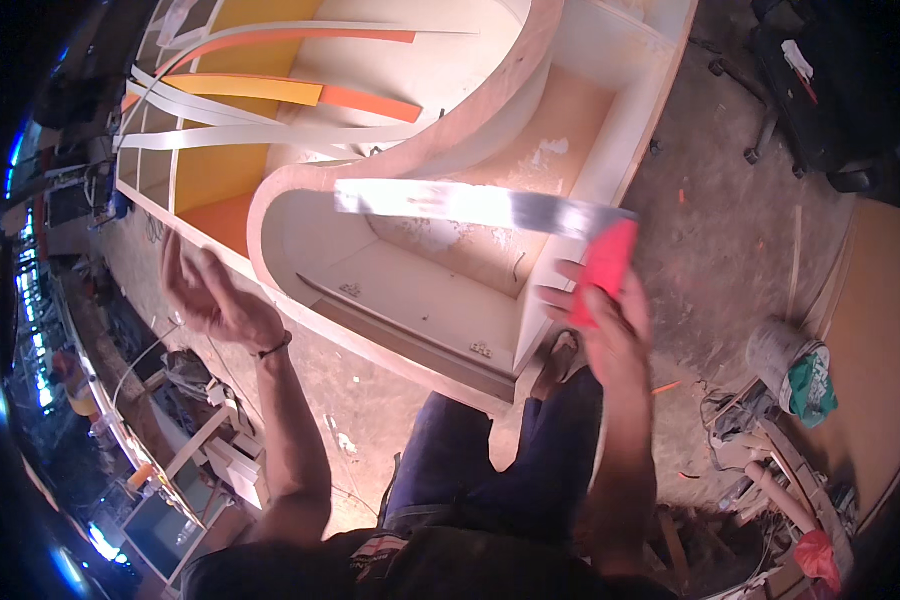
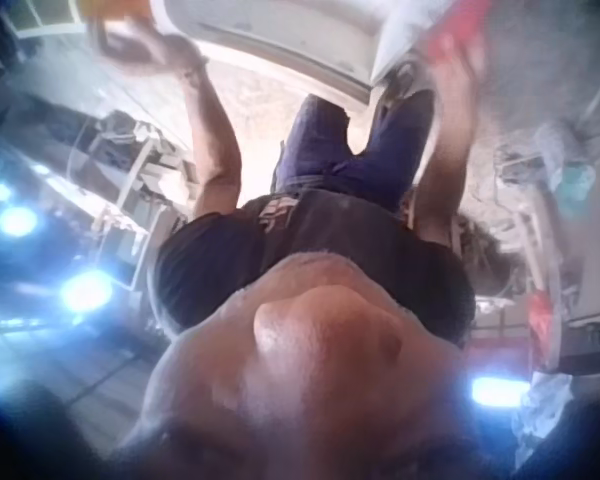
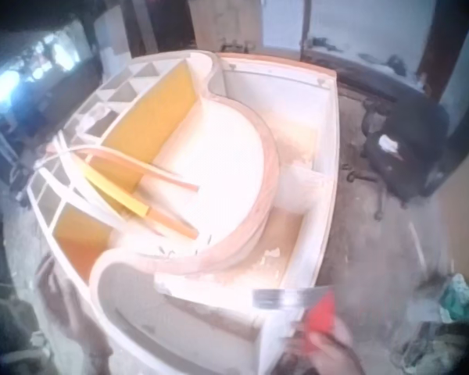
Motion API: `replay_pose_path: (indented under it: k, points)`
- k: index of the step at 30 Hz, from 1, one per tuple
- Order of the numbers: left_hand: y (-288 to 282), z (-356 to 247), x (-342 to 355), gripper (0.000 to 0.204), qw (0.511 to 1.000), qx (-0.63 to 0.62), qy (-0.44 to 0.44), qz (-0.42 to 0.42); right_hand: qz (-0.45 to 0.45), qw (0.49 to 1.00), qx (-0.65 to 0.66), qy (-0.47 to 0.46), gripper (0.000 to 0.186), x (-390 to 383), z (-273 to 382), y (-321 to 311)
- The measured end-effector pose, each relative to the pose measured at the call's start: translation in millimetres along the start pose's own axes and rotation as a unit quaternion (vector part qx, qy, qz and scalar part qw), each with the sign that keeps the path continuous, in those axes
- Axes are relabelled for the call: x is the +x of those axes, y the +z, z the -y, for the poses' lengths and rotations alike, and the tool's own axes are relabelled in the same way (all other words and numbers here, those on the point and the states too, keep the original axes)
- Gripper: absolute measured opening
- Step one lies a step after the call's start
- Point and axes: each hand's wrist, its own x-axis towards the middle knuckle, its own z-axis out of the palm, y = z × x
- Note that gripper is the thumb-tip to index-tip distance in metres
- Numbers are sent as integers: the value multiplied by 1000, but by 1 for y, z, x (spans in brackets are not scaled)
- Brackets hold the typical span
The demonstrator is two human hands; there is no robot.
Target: The person constructs a curved wooden furniture piece, using a metal square to mark or check the alignment of the internal supports and edges.
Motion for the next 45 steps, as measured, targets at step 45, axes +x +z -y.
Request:
replay_pose_path:
  k: [45]
  points:
    - [221, 142, -18, 76, 755, 20, -131, 642, 3, 991, -124, 39, 20, 204, -95, 84]
